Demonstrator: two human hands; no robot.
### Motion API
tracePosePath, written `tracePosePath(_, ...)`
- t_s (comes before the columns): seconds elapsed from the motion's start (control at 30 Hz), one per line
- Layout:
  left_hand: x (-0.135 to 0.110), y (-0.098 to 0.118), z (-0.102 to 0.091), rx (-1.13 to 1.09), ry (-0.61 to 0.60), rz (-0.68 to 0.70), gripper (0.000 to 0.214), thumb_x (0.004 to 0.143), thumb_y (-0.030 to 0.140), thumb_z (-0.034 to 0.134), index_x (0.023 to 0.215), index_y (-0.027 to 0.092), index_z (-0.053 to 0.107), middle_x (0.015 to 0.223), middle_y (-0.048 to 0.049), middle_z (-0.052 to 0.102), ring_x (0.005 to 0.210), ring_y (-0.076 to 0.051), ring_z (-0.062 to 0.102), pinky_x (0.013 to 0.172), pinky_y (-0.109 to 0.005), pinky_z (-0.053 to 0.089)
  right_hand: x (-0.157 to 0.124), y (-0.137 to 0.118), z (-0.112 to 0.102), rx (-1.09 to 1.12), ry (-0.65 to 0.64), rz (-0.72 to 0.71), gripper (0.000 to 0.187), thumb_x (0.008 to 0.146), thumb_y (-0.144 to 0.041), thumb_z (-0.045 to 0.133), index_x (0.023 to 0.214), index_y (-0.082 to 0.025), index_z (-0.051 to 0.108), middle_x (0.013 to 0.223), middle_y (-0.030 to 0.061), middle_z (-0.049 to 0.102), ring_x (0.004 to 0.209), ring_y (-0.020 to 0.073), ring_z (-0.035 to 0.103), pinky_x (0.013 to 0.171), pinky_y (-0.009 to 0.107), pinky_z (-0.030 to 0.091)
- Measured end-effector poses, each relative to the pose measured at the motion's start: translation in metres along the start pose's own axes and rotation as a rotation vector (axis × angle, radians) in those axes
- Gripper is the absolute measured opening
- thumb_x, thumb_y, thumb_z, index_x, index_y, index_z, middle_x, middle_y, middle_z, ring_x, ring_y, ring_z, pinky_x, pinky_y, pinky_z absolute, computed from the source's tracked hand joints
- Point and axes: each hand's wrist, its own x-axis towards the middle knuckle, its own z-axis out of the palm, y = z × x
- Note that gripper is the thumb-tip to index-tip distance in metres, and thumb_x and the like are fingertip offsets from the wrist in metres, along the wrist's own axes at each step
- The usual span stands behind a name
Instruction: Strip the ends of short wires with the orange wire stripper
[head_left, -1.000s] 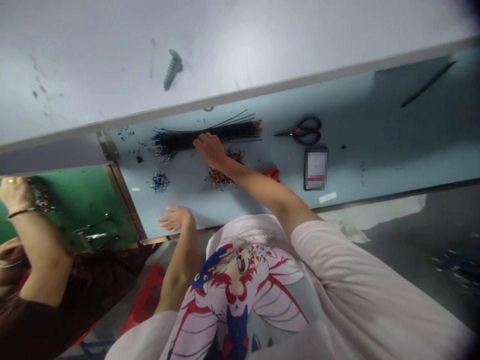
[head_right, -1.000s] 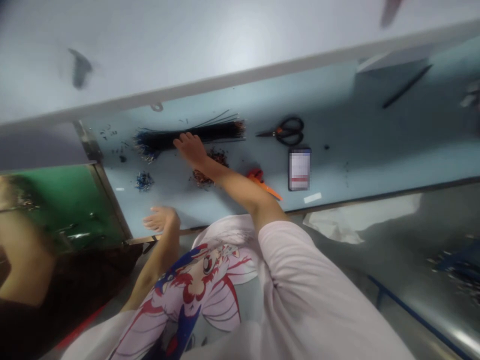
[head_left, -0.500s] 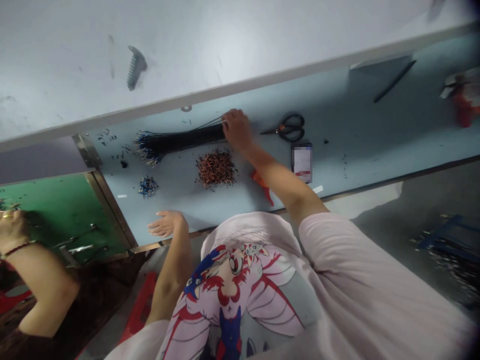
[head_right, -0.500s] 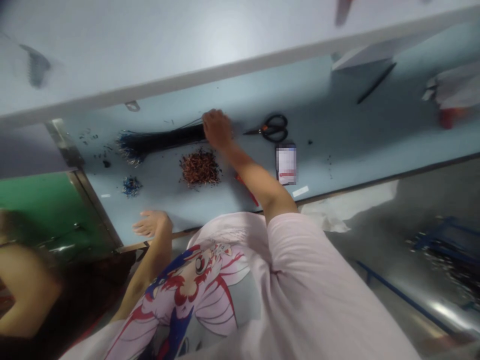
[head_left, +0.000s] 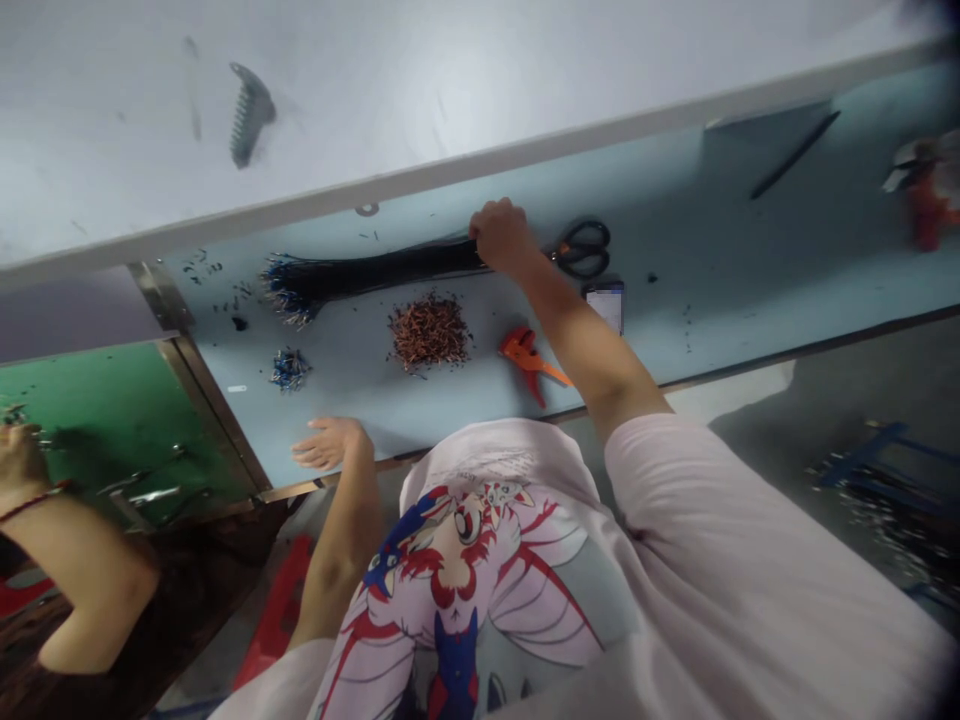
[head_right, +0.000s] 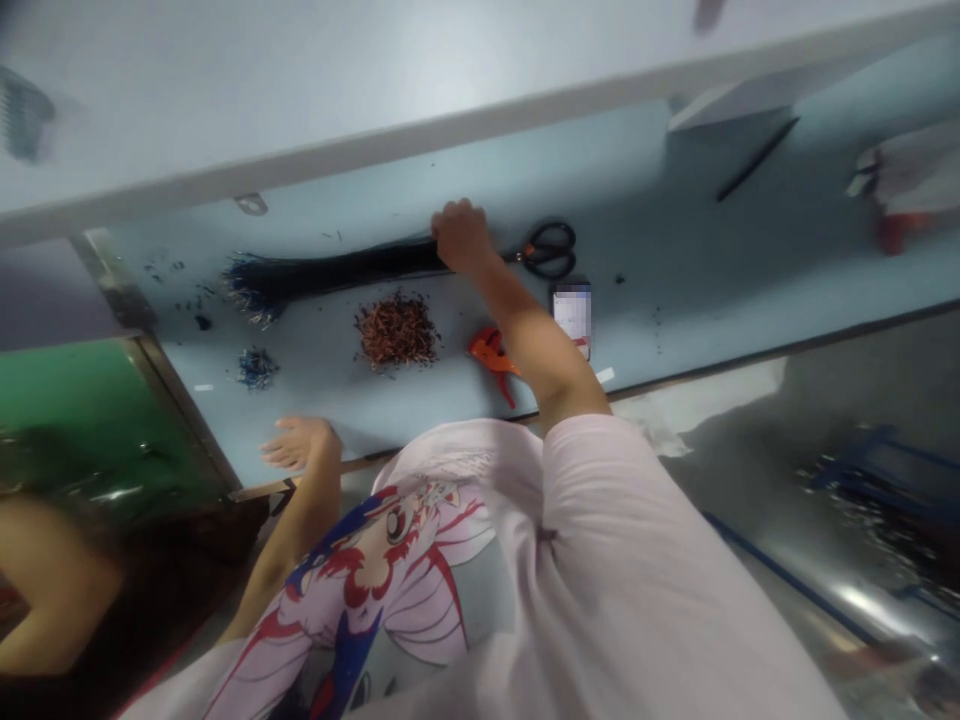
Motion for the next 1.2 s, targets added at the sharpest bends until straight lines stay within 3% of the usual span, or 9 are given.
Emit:
tracePosePath(0.1, -0.002, 0.002, -0.004, 0.071, -0.034, 0.003, 0.063, 0.092, 0.046, 0.012, 0.142, 0.009, 0.020, 0.148, -0.0207, 0.028, 0.140, -0.030, 0.025, 0.112, -0.046, 0.028, -0.008, 0.013, -0.012, 0.034, 0.066, 0.077, 0.032, 0.095, -0.016, 0.029, 0.099, -0.009, 0.060, 0.104, 0.0138, 0.057, 0.105, 0.0250, 0.047, 0.088, 0.041, 0.037)
tracePosePath(0.2, -0.004, 0.004, -0.008, 0.119, -0.061, 0.009, 0.063, 0.091, 0.045, 0.008, 0.142, 0.008, 0.016, 0.148, -0.0232, 0.027, 0.140, -0.031, 0.023, 0.112, -0.047, 0.027, -0.023, 0.021, -0.016, 0.064, 0.115, 0.105, 0.027, 0.095, -0.019, 0.033, 0.103, -0.013, 0.058, 0.105, 0.0135, 0.058, 0.104, 0.0260, 0.049, 0.088, 0.041, 0.038)
tracePosePath(0.37, -0.005, 0.005, -0.011, 0.078, -0.056, 0.008, 0.063, 0.092, 0.046, 0.011, 0.141, 0.007, 0.018, 0.147, -0.0229, 0.028, 0.139, -0.031, 0.025, 0.112, -0.048, 0.026, -0.051, 0.023, -0.004, 0.096, 0.012, 0.074, 0.021, 0.092, -0.019, 0.040, 0.094, -0.012, 0.060, 0.100, 0.0137, 0.062, 0.101, 0.0256, 0.052, 0.088, 0.040, 0.038)
tracePosePath(0.53, -0.007, 0.007, -0.015, 0.035, -0.039, -0.025, 0.058, 0.092, 0.046, 0.015, 0.140, 0.016, 0.023, 0.149, -0.0152, 0.031, 0.139, -0.028, 0.027, 0.112, -0.049, 0.027, -0.065, 0.024, 0.012, 0.078, -0.004, 0.107, 0.017, 0.088, -0.016, 0.045, 0.093, -0.014, 0.061, 0.101, 0.0141, 0.062, 0.099, 0.0270, 0.053, 0.084, 0.040, 0.040)
tracePosePath(0.77, -0.004, 0.005, -0.010, 0.023, -0.026, -0.013, 0.058, 0.091, 0.048, 0.017, 0.139, 0.017, 0.025, 0.148, -0.0176, 0.032, 0.139, -0.031, 0.026, 0.111, -0.053, 0.028, -0.063, 0.023, 0.022, 0.105, 0.043, 0.092, 0.023, 0.091, -0.019, 0.041, 0.086, -0.012, 0.062, 0.097, 0.0156, 0.060, 0.104, 0.0291, 0.049, 0.085, 0.045, 0.039)
tracePosePath(0.97, 0.002, 0.000, 0.006, -0.045, 0.085, -0.012, 0.051, 0.090, 0.048, 0.028, 0.135, 0.025, 0.032, 0.144, -0.0142, 0.040, 0.136, -0.031, 0.034, 0.108, -0.052, 0.034, -0.049, 0.028, 0.017, 0.127, 0.087, 0.143, 0.018, 0.091, -0.020, 0.044, 0.094, -0.013, 0.061, 0.096, 0.0116, 0.064, 0.097, 0.0237, 0.054, 0.087, 0.038, 0.040)
tracePosePath(1.2, 0.001, 0.002, 0.001, -0.011, 0.032, -0.011, 0.056, 0.092, 0.048, 0.024, 0.137, 0.016, 0.029, 0.145, -0.0181, 0.036, 0.136, -0.031, 0.033, 0.111, -0.048, 0.031, -0.040, 0.031, 0.012, 0.136, 0.123, 0.220, 0.023, 0.094, -0.024, 0.039, 0.100, -0.011, 0.057, 0.097, 0.0136, 0.063, 0.093, 0.0213, 0.055, 0.083, 0.036, 0.040)
